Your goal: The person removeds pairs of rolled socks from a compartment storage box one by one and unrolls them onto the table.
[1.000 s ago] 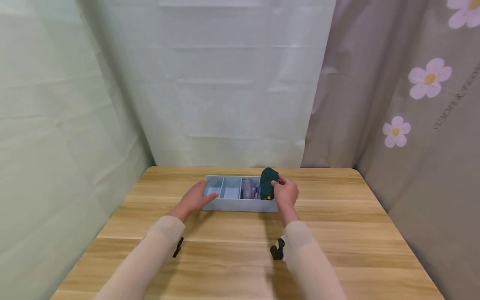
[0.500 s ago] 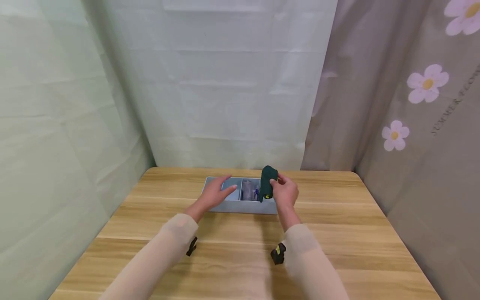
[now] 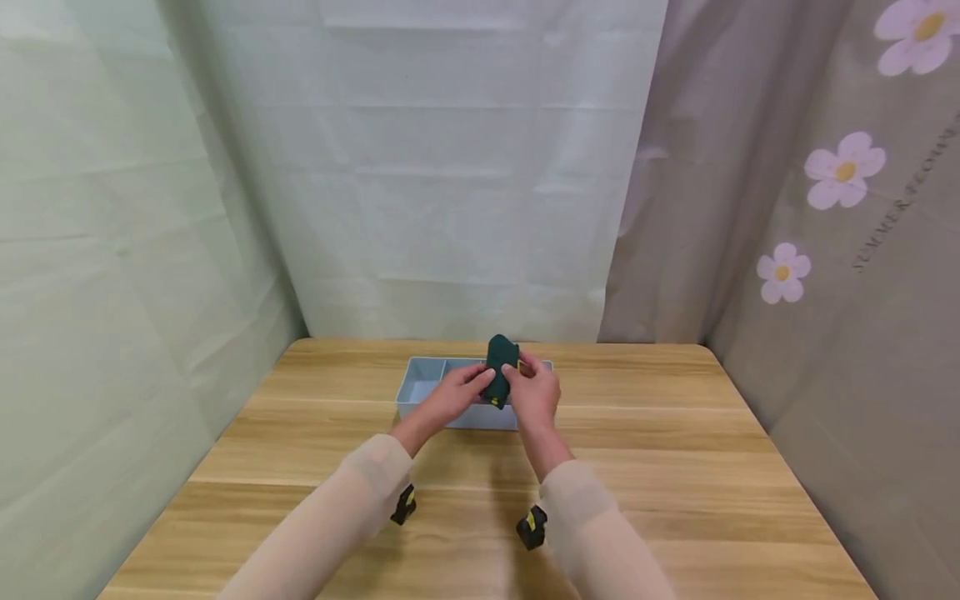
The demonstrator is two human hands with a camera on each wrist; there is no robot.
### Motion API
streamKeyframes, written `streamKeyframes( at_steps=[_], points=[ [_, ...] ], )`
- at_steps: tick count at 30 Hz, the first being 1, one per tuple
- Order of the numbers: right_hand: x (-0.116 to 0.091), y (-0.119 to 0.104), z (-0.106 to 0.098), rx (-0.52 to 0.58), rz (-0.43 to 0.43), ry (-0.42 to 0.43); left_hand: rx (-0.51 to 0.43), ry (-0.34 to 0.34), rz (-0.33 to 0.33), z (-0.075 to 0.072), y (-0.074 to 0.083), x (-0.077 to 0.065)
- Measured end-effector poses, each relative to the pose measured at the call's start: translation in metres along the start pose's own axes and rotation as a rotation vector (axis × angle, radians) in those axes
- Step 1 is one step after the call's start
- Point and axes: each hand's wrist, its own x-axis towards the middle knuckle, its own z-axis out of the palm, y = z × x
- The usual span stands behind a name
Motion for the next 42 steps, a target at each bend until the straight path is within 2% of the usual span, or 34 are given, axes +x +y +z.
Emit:
streamKeyframes(
  at_steps=[5, 8, 12, 16, 18, 23, 25, 30, 34, 39, 42],
  points=[
    [-0.006, 0.005, 0.003, 0.02, -0.022, -0.065, -0.173, 0.012, -0.021, 0.001, -0.001, -0.001],
    [-0.007, 0.008, 0.001, -0.005, -0.04, -0.107, -0.224, 0.042, -0.053, -0.001, -0.002, -0.003],
    [-0.007, 0.012, -0.004, -0.044, -0.05, -0.148, -0.214, 0.073, -0.086, -0.005, -0.006, -0.007],
    [-0.003, 0.015, -0.013, -0.025, -0.033, -0.176, -0.217, 0.068, -0.104, -0.009, -0.009, -0.011],
    [-0.001, 0.017, -0.018, -0.008, -0.013, -0.234, -0.229, 0.052, -0.112, -0.01, -0.01, -0.014],
    [0.001, 0.019, -0.026, 0.003, 0.079, -0.463, -0.226, -0.002, -0.135, -0.011, -0.012, -0.023],
    [0.001, 0.02, -0.029, 0.009, 0.103, -0.499, -0.235, -0.024, -0.143, -0.01, -0.014, -0.026],
    [0.0, 0.021, -0.033, 0.016, 0.116, -0.513, -0.267, -0.048, -0.162, -0.008, -0.018, -0.033],
    [0.001, 0.024, -0.035, -0.027, 0.106, -0.534, -0.264, -0.047, -0.166, -0.008, -0.023, -0.035],
    [0.0, 0.028, -0.037, -0.102, 0.09, -0.512, -0.245, -0.067, -0.15, -0.007, -0.027, -0.037],
    [-0.003, 0.027, -0.038, -0.121, 0.103, -0.506, -0.228, -0.057, -0.151, -0.007, -0.028, -0.037]
  ],
)
